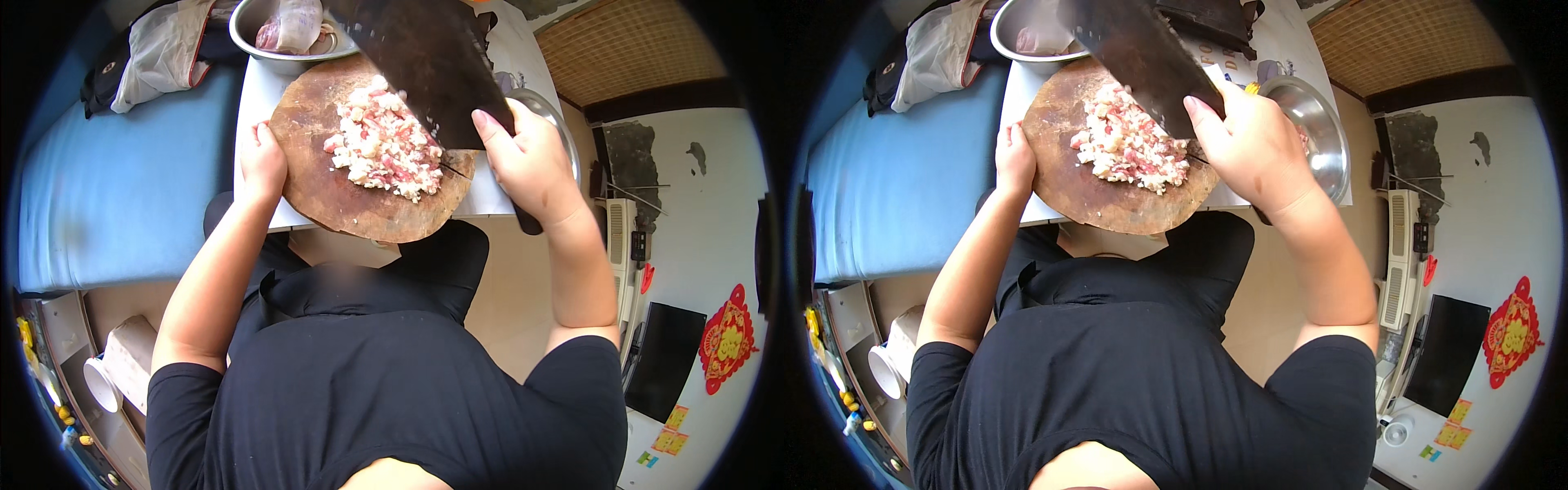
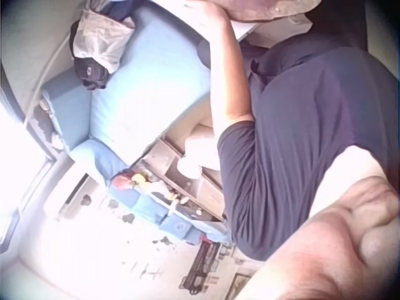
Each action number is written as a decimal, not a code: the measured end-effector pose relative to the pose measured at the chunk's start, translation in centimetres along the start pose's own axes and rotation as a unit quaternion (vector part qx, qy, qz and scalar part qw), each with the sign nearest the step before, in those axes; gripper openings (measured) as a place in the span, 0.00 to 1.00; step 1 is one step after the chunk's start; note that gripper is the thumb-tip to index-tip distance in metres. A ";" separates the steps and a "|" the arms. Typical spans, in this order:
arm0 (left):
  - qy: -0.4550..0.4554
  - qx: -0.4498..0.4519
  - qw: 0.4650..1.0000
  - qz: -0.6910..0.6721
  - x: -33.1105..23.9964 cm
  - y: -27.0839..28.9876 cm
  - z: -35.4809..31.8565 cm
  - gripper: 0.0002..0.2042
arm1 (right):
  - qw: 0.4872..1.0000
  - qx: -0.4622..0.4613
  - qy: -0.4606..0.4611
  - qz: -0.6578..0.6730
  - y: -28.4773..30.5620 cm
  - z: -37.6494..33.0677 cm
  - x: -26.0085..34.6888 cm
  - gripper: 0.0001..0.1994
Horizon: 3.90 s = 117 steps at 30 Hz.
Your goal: The person uses a large cleaver to chop pieces of raw pork on a round wooden cutting board. The person repeatedly chops the meat into smaller pieces and occasionally scrapes the minced meat into a pile. The task is performed in a kitchen setting with a bowl of raw meat and a metal bowl visible nearby.
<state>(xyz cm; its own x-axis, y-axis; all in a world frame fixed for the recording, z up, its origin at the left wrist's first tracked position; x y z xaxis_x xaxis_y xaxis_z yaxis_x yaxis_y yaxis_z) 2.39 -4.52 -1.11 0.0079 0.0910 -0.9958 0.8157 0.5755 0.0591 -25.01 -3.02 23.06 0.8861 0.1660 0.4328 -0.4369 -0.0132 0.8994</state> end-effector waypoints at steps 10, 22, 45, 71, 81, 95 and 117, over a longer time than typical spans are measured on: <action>-0.034 -0.004 0.998 0.061 0.0 -0.2 0.1 0.15 | 0.999 0.034 0.001 -0.017 -0.4 1.7 -1.7 0.17; -0.047 -0.016 0.997 0.057 0.4 -0.4 0.5 0.14 | 0.998 0.031 0.011 -0.045 -0.7 1.5 -2.6 0.19; -0.008 -0.008 0.999 0.045 -1.2 -0.2 -0.6 0.15 | 0.999 0.034 -0.007 -0.036 -1.0 3.2 -2.6 0.21; 0.006 0.003 0.999 0.040 -2.8 -0.8 -1.5 0.16 | 0.999 -0.007 -0.016 -0.036 -1.7 0.9 -2.9 0.20; 0.031 0.012 0.999 0.008 -1.4 -0.3 -0.9 0.16 | 0.999 0.015 0.024 -0.038 -1.2 0.8 -2.1 0.18; -0.037 -0.039 0.996 0.067 -0.9 -0.1 0.0 0.16 | 0.985 0.099 -0.037 0.134 -5.1 -2.3 -8.8 0.27; 0.041 0.289 0.957 0.007 -19.1 -0.3 -8.8 0.10 | 0.918 -0.212 0.161 0.293 -7.1 -10.3 -2.9 0.21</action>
<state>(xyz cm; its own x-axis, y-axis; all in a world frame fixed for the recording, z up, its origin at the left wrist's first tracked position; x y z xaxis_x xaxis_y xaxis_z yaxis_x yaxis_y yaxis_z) -3.08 0.74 18.54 -0.0042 0.1721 -0.9851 0.9995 0.0310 0.0011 -26.02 6.75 14.77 0.4176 0.5372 0.7328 -0.9056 0.1803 0.3839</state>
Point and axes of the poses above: each hand's wrist, its own z-axis towards the middle knuckle, its own y-axis out of the back of the hand, x = y × z, the point moved 5 cm from there along z, towards the middle knuckle, and after that the axes turned 6 degrees about -x, right-handed, at the moved point
